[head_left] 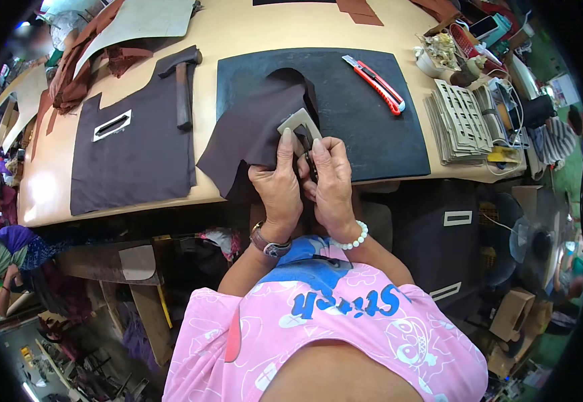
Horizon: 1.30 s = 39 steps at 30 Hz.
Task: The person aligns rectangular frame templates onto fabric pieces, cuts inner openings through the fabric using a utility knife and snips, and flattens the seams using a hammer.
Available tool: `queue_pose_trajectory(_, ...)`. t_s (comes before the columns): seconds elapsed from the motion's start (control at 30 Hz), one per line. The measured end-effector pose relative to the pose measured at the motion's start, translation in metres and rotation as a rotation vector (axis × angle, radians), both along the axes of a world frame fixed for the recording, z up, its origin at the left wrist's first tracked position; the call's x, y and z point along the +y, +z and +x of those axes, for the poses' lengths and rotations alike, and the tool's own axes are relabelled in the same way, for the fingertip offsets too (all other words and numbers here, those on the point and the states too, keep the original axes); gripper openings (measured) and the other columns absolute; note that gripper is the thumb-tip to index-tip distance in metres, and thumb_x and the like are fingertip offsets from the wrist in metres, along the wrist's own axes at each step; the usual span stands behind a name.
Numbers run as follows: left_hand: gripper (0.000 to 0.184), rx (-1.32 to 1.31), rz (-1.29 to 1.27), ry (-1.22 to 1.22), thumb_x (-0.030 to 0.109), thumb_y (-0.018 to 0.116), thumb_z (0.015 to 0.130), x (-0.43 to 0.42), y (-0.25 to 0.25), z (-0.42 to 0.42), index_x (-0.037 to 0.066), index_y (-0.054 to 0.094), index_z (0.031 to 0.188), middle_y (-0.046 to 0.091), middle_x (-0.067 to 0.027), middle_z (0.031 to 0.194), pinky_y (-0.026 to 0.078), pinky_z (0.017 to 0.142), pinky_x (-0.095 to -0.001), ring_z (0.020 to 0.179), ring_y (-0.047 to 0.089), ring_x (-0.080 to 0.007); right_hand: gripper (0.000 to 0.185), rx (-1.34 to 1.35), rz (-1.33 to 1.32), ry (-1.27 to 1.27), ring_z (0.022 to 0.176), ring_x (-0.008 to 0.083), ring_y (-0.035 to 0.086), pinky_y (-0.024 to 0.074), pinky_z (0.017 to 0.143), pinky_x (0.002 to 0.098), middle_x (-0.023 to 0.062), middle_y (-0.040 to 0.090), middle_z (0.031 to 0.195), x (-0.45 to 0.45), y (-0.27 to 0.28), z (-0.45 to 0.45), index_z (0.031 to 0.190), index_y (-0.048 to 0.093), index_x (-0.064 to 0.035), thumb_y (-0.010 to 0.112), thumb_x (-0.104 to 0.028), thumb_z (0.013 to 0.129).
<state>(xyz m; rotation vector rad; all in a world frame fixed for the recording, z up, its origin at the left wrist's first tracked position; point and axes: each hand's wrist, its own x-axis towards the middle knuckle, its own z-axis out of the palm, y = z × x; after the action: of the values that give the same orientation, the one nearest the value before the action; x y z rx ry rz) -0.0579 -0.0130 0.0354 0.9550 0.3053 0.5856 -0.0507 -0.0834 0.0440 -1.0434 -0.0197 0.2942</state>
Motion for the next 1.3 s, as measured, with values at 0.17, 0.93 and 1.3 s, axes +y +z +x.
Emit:
queue_pose_trajectory(0.17,0.012,-0.011,-0.063,-0.001,0.012,0.061,0.089,-0.002,0.002,0.001,0.005,0.064,0.099,0.064,0.0001,0.089,0.046,0.064,-0.0229,0.074,0.057,-0.0069,0.018,-0.002,0.000,-0.013,0.051,0.0013,0.039,0.0299,0.041,0.0162,-0.0010,0.050,0.067,-0.001,0.001,0.001,0.094,0.040,-0.0103,0.049,-0.025,0.097)
queue_pose_trajectory(0.93,0.015,0.113,-0.179,-0.089,0.009,0.063,0.087,0.015,-0.026,0.042,-0.001,0.064,0.098,0.065,-0.0041,0.098,0.047,0.076,-0.0248,0.083,0.061,-0.0107,0.020,-0.483,-0.941,-0.385,0.054,0.0198,0.054,0.0431,0.052,0.0314,0.0100,0.056,0.064,-0.054,-0.018,0.046,0.097,0.051,-0.0020,0.057,-0.021,0.091)
queue_pose_trajectory(1.3,0.023,0.132,-0.213,-0.123,0.008,0.064,0.084,0.021,-0.037,0.044,-0.004,0.058,0.103,0.065,-0.0120,0.098,0.055,0.076,-0.0303,0.085,0.066,-0.0181,0.019,-1.052,-1.450,-0.375,0.105,0.0301,0.053,0.0400,0.092,0.0416,0.0108,0.058,0.107,-0.100,-0.014,0.090,0.093,0.065,-0.0057,0.068,-0.016,0.077)
